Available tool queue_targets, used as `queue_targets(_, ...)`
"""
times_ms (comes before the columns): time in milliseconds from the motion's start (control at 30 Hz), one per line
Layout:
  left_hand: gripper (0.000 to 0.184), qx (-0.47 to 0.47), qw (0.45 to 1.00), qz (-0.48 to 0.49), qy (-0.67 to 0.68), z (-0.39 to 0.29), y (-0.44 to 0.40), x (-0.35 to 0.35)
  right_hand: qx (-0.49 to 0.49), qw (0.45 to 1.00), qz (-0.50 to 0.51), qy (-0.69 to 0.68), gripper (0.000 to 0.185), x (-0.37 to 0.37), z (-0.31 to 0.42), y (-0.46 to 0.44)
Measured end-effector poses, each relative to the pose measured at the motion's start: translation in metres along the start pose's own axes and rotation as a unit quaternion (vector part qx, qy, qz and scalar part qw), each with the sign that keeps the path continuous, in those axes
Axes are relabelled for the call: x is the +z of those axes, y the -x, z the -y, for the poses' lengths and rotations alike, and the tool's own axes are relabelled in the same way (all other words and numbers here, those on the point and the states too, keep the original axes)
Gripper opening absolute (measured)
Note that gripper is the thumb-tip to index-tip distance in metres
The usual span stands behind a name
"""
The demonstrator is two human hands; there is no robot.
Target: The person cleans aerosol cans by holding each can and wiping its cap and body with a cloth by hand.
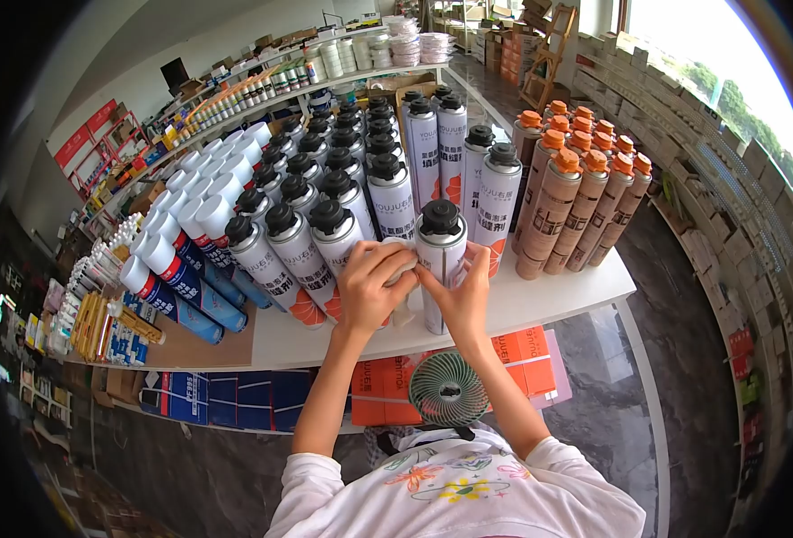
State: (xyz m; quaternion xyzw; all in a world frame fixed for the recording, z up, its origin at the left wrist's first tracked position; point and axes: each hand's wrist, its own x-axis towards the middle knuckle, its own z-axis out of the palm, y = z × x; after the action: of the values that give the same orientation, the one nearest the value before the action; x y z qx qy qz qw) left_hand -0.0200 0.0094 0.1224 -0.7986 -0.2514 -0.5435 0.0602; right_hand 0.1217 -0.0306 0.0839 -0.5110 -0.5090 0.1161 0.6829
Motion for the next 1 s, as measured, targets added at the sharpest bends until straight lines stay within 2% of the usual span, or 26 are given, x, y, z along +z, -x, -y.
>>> queue_targets(167, 0.024, 0.001, 0.999, -0.038, -0.003, -0.01, -0.016, -0.01, 0.007, 0.999, 0.021, 0.04, 0.072, -0.007, -0.006, -0.005)
queue_targets(333, 0.026, 0.014, 0.998, -0.058, 0.017, -0.016, -0.026, -0.02, -0.084, 0.983, 0.159, -0.047, 0.095, -0.034, -0.024, -0.023)
queue_targets(367, 0.026, 0.017, 0.998, -0.054, 0.018, -0.017, -0.027, -0.021, -0.083, 0.983, 0.157, -0.045, 0.095, -0.037, -0.025, -0.026)
queue_targets(433, 0.026, 0.019, 0.998, -0.049, 0.022, -0.019, -0.026, -0.022, 0.064, 0.946, 0.239, -0.208, 0.097, -0.043, -0.021, -0.032)
queue_targets(467, 0.026, 0.013, 0.998, -0.049, 0.026, -0.02, -0.026, -0.022, 0.097, 0.926, 0.281, -0.233, 0.089, -0.046, -0.021, -0.038)
queue_targets(567, 0.026, 0.006, 0.998, -0.052, 0.023, -0.02, -0.024, -0.025, 0.08, 0.931, 0.293, -0.201, 0.084, -0.046, -0.038, -0.042)
queue_targets(633, 0.026, 0.004, 0.998, -0.056, 0.014, -0.018, -0.021, -0.027, 0.059, 0.943, 0.264, -0.192, 0.077, -0.041, -0.038, -0.036)
queue_targets(733, 0.027, -0.012, 0.998, -0.062, 0.01, -0.014, -0.018, -0.026, 0.015, 0.975, 0.147, -0.168, 0.071, -0.03, -0.033, -0.023)
queue_targets(767, 0.027, -0.011, 0.998, -0.062, 0.01, -0.014, -0.019, -0.025, 0.014, 0.975, 0.147, -0.169, 0.071, -0.026, -0.03, -0.019)
queue_targets(833, 0.028, -0.015, 0.997, -0.067, 0.019, -0.021, -0.023, -0.024, 0.002, 0.994, 0.079, -0.081, 0.07, -0.021, -0.023, -0.013)
queue_targets(900, 0.028, -0.004, 0.998, -0.068, 0.019, -0.026, -0.03, -0.021, -0.008, 0.995, 0.057, -0.08, 0.068, -0.012, -0.02, -0.006)
queue_targets(967, 0.028, 0.021, 0.998, -0.057, 0.029, -0.031, -0.034, -0.017, -0.027, 0.999, -0.017, 0.018, 0.069, -0.007, -0.012, 0.001)
queue_targets(1000, 0.029, 0.03, 0.998, -0.051, 0.015, -0.032, -0.036, -0.015, -0.036, 0.999, -0.031, 0.021, 0.07, -0.005, -0.013, 0.003)
